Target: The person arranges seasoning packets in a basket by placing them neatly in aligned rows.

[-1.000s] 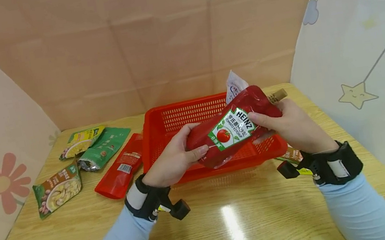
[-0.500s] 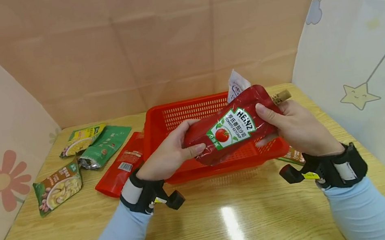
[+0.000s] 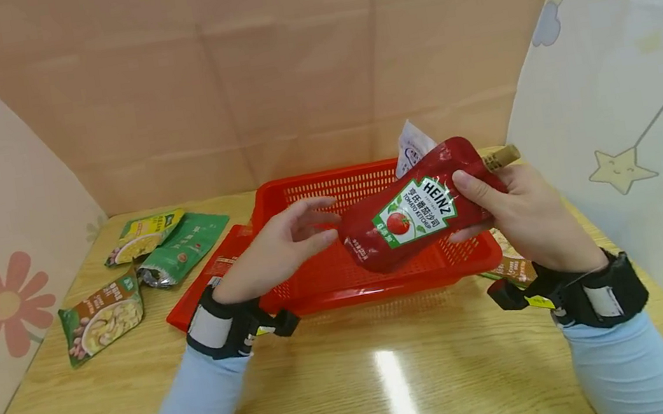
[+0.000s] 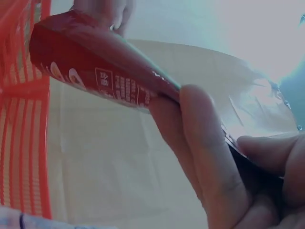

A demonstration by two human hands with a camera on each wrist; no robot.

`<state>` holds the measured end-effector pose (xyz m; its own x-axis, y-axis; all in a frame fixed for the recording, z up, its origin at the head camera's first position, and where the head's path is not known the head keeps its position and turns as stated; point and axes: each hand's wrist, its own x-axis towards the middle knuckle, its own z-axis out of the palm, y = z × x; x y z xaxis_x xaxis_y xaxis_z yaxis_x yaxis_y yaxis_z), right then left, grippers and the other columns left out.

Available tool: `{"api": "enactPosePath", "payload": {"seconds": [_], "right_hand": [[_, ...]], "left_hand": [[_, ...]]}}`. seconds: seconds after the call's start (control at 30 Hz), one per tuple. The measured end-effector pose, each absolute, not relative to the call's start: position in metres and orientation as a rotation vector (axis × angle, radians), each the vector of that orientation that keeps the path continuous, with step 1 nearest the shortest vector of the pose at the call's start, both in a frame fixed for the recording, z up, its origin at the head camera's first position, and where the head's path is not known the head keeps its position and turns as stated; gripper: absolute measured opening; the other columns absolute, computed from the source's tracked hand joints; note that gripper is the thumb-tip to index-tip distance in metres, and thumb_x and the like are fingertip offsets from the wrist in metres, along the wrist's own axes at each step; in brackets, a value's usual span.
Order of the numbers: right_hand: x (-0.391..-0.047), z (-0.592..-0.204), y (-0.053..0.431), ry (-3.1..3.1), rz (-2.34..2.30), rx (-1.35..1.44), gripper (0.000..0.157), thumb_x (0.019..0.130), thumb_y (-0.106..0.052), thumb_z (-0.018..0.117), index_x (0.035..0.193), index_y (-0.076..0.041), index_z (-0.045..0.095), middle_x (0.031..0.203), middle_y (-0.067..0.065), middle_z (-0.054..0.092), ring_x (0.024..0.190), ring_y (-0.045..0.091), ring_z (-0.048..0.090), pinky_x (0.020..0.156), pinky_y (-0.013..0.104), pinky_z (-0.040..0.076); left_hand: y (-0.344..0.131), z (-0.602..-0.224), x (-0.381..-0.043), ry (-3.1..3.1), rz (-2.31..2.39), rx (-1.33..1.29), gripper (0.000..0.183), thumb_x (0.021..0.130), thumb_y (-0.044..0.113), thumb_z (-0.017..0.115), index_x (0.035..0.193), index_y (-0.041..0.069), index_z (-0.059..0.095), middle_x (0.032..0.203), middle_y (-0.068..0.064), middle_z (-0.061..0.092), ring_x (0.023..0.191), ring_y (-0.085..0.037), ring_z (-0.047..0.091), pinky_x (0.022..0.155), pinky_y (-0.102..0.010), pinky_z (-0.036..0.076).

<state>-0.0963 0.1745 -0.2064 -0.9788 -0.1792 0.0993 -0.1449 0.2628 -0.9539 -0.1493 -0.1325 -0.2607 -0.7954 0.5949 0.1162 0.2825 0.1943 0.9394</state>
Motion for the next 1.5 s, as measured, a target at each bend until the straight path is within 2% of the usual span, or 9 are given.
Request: {"api": "enactPosePath", "payload": {"seconds": [0.27, 0.43, 0.57, 0.73, 0.97, 1.1, 1.2, 1.33, 1.5], "right_hand": [[-0.129, -0.192, 0.164, 2.752, -1.568, -0.342, 0.049, 0.091, -0.036, 0.054, 0.124, -0.001, 0.044, 0.112, 0.016, 0.056, 0.094, 0.028, 0.061, 0.064, 0.036, 0.054], [-0.163, -0.188, 0.154, 2.905, -1.289, -0.404, 0.039, 0.093, -0.030, 0.053, 0.116, 0.001, 0.048, 0.107, 0.018, 0.058, 0.090, 0.031, 0.062, 0.062, 0.034, 0.054], [-0.188, -0.190, 0.147, 2.911, -1.132, -0.371, 0.037, 0.095, -0.023, 0.050, 0.120, 0.004, 0.048, 0.107, 0.022, 0.057, 0.090, 0.035, 0.061, 0.060, 0.033, 0.054], [-0.211, -0.200, 0.140, 2.829, -1.091, -0.271, 0.034, 0.096, -0.016, 0.048, 0.121, 0.006, 0.046, 0.107, 0.025, 0.055, 0.091, 0.038, 0.061, 0.056, 0.036, 0.054], [-0.227, -0.211, 0.132, 2.853, -0.961, -0.226, 0.031, 0.095, -0.011, 0.045, 0.122, 0.005, 0.043, 0.107, 0.025, 0.054, 0.087, 0.039, 0.062, 0.056, 0.038, 0.054], [-0.233, -0.219, 0.125, 2.934, -0.796, -0.199, 0.026, 0.093, -0.010, 0.047, 0.112, 0.009, 0.050, 0.101, 0.025, 0.056, 0.085, 0.037, 0.062, 0.053, 0.035, 0.054], [-0.236, -0.227, 0.121, 3.042, -0.526, -0.253, 0.023, 0.092, -0.012, 0.048, 0.099, 0.008, 0.058, 0.090, 0.022, 0.061, 0.078, 0.033, 0.063, 0.057, 0.036, 0.054], [-0.236, -0.235, 0.117, 3.118, -0.277, -0.332, 0.023, 0.092, -0.013, 0.050, 0.092, 0.007, 0.060, 0.080, 0.018, 0.062, 0.074, 0.030, 0.062, 0.066, 0.039, 0.051], [-0.234, -0.236, 0.115, 3.068, -0.401, -0.309, 0.021, 0.087, -0.009, 0.055, 0.097, 0.010, 0.058, 0.087, 0.023, 0.062, 0.065, 0.027, 0.063, 0.060, 0.036, 0.053]], "left_hand": [[-0.192, -0.254, -0.169, 2.546, 1.602, 0.547, 0.048, 0.092, 0.031, 0.056, 0.136, 0.023, 0.040, 0.125, -0.002, 0.050, 0.107, -0.022, 0.053, 0.084, -0.040, 0.048], [-0.207, -0.273, -0.191, 2.651, 1.450, 0.359, 0.054, 0.094, 0.032, 0.051, 0.141, 0.013, 0.033, 0.129, -0.012, 0.047, 0.112, -0.029, 0.049, 0.087, -0.043, 0.047], [-0.209, -0.291, -0.206, 2.557, 1.421, 0.270, 0.059, 0.094, 0.029, 0.050, 0.144, 0.008, 0.026, 0.131, -0.018, 0.045, 0.108, -0.032, 0.053, 0.087, -0.044, 0.047], [-0.209, -0.304, -0.215, 2.369, 1.504, 0.263, 0.064, 0.094, 0.024, 0.053, 0.145, 0.003, 0.020, 0.133, -0.023, 0.043, 0.102, -0.033, 0.057, 0.082, -0.042, 0.050], [-0.205, -0.314, -0.221, 2.262, 1.557, 0.291, 0.066, 0.091, 0.025, 0.058, 0.145, 0.011, 0.024, 0.119, -0.021, 0.053, 0.085, -0.028, 0.063, 0.072, -0.041, 0.053], [-0.205, -0.314, -0.220, 2.246, 1.568, 0.275, 0.068, 0.089, 0.022, 0.061, 0.145, 0.012, 0.023, 0.116, -0.020, 0.056, 0.072, -0.024, 0.064, 0.067, -0.042, 0.053], [-0.204, -0.313, -0.219, 2.251, 1.567, 0.288, 0.068, 0.089, 0.020, 0.061, 0.145, 0.011, 0.022, 0.115, -0.020, 0.057, 0.067, -0.022, 0.063, 0.064, -0.041, 0.053], [-0.204, -0.311, -0.217, 2.244, 1.576, 0.309, 0.067, 0.090, 0.019, 0.060, 0.145, 0.011, 0.022, 0.115, -0.022, 0.057, 0.069, -0.023, 0.063, 0.061, -0.039, 0.053], [-0.206, -0.312, -0.217, 2.249, 1.580, 0.321, 0.066, 0.090, 0.018, 0.059, 0.145, 0.010, 0.022, 0.114, -0.023, 0.057, 0.071, -0.025, 0.065, 0.063, -0.042, 0.054]]}}
